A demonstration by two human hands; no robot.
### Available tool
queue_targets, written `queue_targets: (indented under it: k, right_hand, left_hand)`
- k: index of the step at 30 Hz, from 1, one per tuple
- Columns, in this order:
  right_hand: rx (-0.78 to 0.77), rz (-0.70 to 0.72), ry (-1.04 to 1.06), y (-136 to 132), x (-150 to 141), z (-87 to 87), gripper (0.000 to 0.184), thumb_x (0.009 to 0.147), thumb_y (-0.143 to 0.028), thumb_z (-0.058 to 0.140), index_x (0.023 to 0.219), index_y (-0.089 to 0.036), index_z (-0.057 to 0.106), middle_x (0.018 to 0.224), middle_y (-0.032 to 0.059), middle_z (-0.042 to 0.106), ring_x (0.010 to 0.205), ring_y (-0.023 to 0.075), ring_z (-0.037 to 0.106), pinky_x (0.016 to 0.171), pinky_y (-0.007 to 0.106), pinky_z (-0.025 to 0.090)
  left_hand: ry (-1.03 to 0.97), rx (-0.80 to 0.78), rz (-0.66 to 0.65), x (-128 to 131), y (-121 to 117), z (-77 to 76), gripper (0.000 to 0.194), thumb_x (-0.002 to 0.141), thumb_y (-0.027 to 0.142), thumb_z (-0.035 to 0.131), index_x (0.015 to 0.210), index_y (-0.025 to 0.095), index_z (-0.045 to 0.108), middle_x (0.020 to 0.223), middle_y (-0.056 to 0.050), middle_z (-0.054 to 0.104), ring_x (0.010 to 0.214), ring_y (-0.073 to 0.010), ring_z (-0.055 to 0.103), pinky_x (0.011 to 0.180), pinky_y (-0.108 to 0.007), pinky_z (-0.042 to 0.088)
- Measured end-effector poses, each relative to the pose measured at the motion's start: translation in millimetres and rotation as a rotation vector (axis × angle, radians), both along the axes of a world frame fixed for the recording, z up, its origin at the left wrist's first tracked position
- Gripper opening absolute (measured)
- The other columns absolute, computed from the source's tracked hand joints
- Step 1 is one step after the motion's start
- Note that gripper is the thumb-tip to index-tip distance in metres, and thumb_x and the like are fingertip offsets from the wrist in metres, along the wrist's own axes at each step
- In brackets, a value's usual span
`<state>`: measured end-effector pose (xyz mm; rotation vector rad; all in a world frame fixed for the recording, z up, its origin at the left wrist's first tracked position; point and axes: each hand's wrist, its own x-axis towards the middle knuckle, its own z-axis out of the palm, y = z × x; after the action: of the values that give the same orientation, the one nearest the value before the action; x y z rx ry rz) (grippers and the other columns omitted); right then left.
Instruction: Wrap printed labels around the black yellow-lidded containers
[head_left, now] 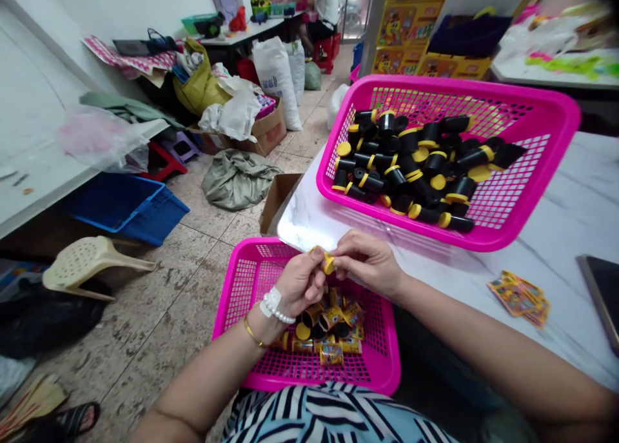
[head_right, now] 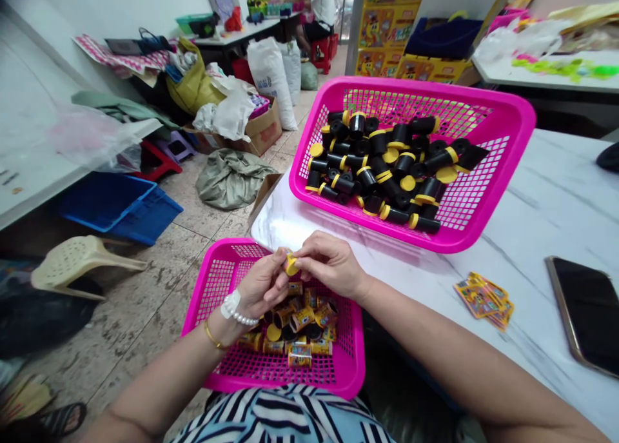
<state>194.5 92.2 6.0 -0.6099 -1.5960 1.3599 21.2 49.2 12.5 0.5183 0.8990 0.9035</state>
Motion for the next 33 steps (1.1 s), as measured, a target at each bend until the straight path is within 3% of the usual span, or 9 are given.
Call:
queue_targets:
  k: [4, 9, 14, 17, 19, 23, 25, 28, 33]
  right_hand:
    - [0.202, -0.056, -0.068, 4, 6, 4.3, 0.029, 0.083, -0.037, 0.075, 0.107, -0.021, 0.073, 0.089, 0.0052, 0.064, 0.06, 0.0096, 0.06, 0.051, 0.022, 0.049]
    - [0.358, -0.18, -0.125, 11, 5, 2.7, 0.026, 0.091, -0.039, 0.064, 0.101, -0.017, 0.074, 0.071, 0.0043, 0.065, 0.056, 0.0115, 0.056, 0.052, 0.024, 0.046]
    - [0.753, -0.233, -0.293, 14, 0, 13.5, 0.023, 0.093, -0.032, 0.061, 0.079, -0.017, 0.072, 0.065, 0.0049, 0.067, 0.055, 0.012, 0.06, 0.053, 0.023, 0.048]
    - [0.984, -0.35, -0.41, 3, 29, 36.0, 0.016, 0.091, -0.032, 0.065, 0.088, -0.018, 0.073, 0.074, 0.0057, 0.071, 0.065, 0.0142, 0.066, 0.058, 0.025, 0.052]
    - [0.934, -0.619, -0.439, -18, 66, 49.7, 0.012, 0.089, -0.026, 0.067, 0.096, -0.019, 0.074, 0.086, 0.0071, 0.073, 0.076, 0.016, 0.068, 0.068, 0.027, 0.055]
    - [0.411, -1.301, -0.529, -75, 158, 49.6, 0.013, 0.091, -0.023, 0.063, 0.094, -0.021, 0.076, 0.088, 0.0066, 0.071, 0.078, 0.0178, 0.066, 0.065, 0.03, 0.053]
    - [0.221, -1.36, -0.659, -93, 198, 35.0, 0.016, 0.09, -0.029, 0.065, 0.09, -0.02, 0.077, 0.083, 0.0059, 0.07, 0.071, 0.0169, 0.063, 0.06, 0.029, 0.049]
    - [0.161, -1.292, -0.852, -99, 228, 8.8, 0.023, 0.085, -0.037, 0.069, 0.097, -0.02, 0.079, 0.088, 0.0068, 0.067, 0.072, 0.017, 0.06, 0.061, 0.031, 0.049]
    - [0.205, -1.156, -1.011, -87, 224, -11.1, 0.028, 0.083, -0.042, 0.069, 0.1, -0.023, 0.08, 0.096, 0.0081, 0.064, 0.089, 0.0225, 0.062, 0.083, 0.04, 0.053]
  left_hand:
    - [0.417, 0.125, -0.29, -15, -6, 2.0, 0.046, 0.077, 0.062, 0.067, 0.073, 0.017, 0.058, 0.043, 0.003, 0.056, 0.026, -0.008, 0.039, 0.032, -0.019, 0.024]
    - [1.205, 0.724, 0.018, -36, 18, 16.9, 0.027, 0.077, 0.045, 0.073, 0.074, 0.019, 0.068, 0.052, 0.001, 0.06, 0.048, -0.0136, 0.053, 0.051, -0.024, 0.037]
    - [1.414, 1.147, 0.169, -19, 65, 48.1, 0.025, 0.084, 0.043, 0.066, 0.073, 0.021, 0.068, 0.053, 0.002, 0.06, 0.048, -0.0135, 0.053, 0.056, -0.025, 0.039]
    - [1.366, 1.328, 0.117, -11, 74, 60.4, 0.025, 0.083, 0.045, 0.066, 0.081, 0.021, 0.071, 0.067, -0.002, 0.069, 0.056, -0.0163, 0.059, 0.061, -0.027, 0.043]
    - [1.32, 1.334, 0.034, -17, 70, 56.9, 0.025, 0.083, 0.046, 0.065, 0.084, 0.023, 0.073, 0.075, -0.003, 0.073, 0.058, -0.0171, 0.061, 0.06, -0.027, 0.044]
    - [1.149, 1.056, -0.251, -39, 46, 24.6, 0.028, 0.079, 0.05, 0.067, 0.078, 0.022, 0.073, 0.067, 0.0, 0.072, 0.055, -0.017, 0.062, 0.055, -0.024, 0.047]
    - [1.092, 0.895, -0.263, -41, 34, 7.5, 0.033, 0.08, 0.053, 0.065, 0.076, 0.021, 0.072, 0.062, 0.001, 0.069, 0.055, -0.017, 0.061, 0.056, -0.023, 0.047]
    - [1.044, 0.835, -0.253, -27, 24, -2.7, 0.034, 0.081, 0.052, 0.065, 0.075, 0.019, 0.072, 0.065, 0.0, 0.069, 0.059, -0.0167, 0.061, 0.058, -0.022, 0.047]
    - [1.012, 0.939, -0.162, 1, 29, 20.9, 0.03, 0.082, 0.047, 0.064, 0.075, 0.019, 0.071, 0.063, 0.001, 0.066, 0.056, -0.0139, 0.057, 0.058, -0.021, 0.046]
